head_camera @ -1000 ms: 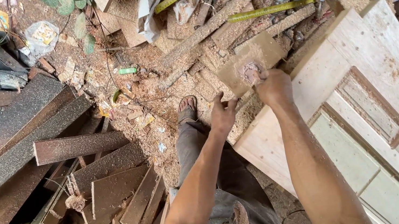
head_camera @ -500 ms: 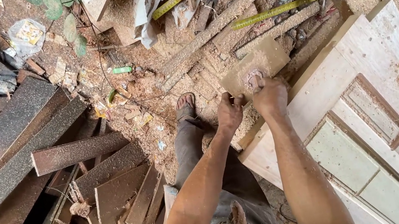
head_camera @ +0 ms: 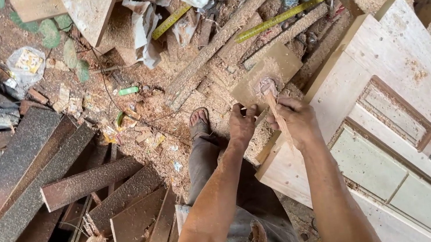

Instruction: Sanding a wooden door frame and cleaning its grooves by hand in a workshop.

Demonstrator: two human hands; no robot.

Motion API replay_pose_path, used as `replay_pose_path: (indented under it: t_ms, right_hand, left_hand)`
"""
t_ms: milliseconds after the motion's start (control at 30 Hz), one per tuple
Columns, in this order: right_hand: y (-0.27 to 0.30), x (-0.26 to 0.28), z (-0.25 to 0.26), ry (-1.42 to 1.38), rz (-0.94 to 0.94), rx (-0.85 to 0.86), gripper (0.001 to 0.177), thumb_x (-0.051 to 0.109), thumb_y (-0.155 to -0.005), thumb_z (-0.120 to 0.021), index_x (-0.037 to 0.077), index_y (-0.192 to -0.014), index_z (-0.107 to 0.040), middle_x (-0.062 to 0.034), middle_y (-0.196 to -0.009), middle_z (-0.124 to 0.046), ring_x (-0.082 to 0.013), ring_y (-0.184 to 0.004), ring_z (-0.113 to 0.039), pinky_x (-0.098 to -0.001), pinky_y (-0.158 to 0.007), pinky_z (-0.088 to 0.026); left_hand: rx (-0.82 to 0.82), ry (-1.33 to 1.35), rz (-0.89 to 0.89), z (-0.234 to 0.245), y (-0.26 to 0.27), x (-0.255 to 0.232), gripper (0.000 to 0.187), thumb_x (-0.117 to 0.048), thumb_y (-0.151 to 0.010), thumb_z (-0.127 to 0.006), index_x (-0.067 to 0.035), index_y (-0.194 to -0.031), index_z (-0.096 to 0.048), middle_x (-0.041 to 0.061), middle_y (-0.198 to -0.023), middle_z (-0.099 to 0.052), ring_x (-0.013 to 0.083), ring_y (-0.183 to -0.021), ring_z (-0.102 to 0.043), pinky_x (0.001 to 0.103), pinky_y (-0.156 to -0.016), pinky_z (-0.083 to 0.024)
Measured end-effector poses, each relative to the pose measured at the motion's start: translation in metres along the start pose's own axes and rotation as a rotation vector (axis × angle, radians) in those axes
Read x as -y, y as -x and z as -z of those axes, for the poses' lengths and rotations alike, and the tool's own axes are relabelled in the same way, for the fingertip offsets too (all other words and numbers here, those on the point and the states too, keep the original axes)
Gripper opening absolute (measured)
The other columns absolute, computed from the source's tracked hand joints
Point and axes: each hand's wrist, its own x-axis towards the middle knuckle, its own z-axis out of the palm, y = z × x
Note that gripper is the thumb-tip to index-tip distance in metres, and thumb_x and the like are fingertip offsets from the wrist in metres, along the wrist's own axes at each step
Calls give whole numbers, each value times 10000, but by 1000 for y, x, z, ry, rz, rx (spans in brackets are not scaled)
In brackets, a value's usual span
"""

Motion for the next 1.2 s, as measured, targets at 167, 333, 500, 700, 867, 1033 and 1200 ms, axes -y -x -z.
replay_pose_path:
  t_ms: [167, 333, 500, 700, 867, 1033, 1200]
  right_hand:
    - [15, -6, -1, -159, 5, -62, 287, 60, -897, -733, -76, -1143, -674, -185, -900, -680, -263, -670, -733, -393, -552, -660]
    - [-3, -75, 28, -385, 45, -157, 210, 72, -856, -819, -4, -1047, -778, -182, -899, -708, -219, -716, -689, -390, -564, -618]
    - [109, 15, 69, 281, 82, 310, 258, 94, -1014, -594, 69, -1251, -694, -44, -1255, -712, -85, -837, -699, -211, -786, -655]
    - [172, -61, 153, -416, 13, 347, 264, 99, -1029, -588, -75, -1212, -667, -213, -1090, -724, -215, -803, -716, -258, -675, -597]
    - [226, -154, 220, -816, 74, 238, 224, 87, -996, -594, -97, -1109, -656, -235, -966, -658, -250, -745, -639, -326, -669, -546]
    - [254, -282, 277, -1079, -96, 45, 390, 89, -894, -682, -105, -1227, -623, -301, -968, -696, -325, -703, -684, -348, -555, -566]
    - [300, -386, 340, -1160, -14, -167, 306, 49, -852, -712, -99, -1119, -724, -276, -878, -756, -288, -593, -694, -291, -488, -520]
  left_hand:
    - [58, 189, 36, 6, 8, -15, 459, -389, -950, -732, -104, -1267, -560, 136, -1054, -718, 255, -896, -708, 393, -793, -632]
    - [186, 126, 44, 22, 19, -10, 616, -335, -963, -723, -36, -1415, -431, 255, -1230, -610, 365, -1007, -656, 481, -852, -606]
    - [-28, -220, -101, 63, -4, 36, 593, -274, -981, -609, -70, -1502, -413, 168, -1300, -616, 261, -947, -680, 377, -832, -540]
    - [-273, -622, -122, 30, 167, -83, 609, -331, -1096, -489, 22, -1568, -336, 317, -1399, -530, 480, -1222, -547, 618, -925, -505]
    - [-407, -886, -1525, 38, 125, -29, 592, -3, -1115, -495, -73, -1578, -132, 380, -1287, -454, 387, -874, -503, 438, -610, -492]
    - [-417, -855, -1729, -79, 201, 3, 542, -288, -1089, -520, 132, -1401, -379, 313, -1291, -499, 408, -1098, -572, 483, -966, -551]
    - [59, -1021, -1336, -195, 267, 101, 578, -343, -945, -617, -21, -1413, -512, 218, -1445, -507, 395, -1384, -429, 571, -1152, -332]
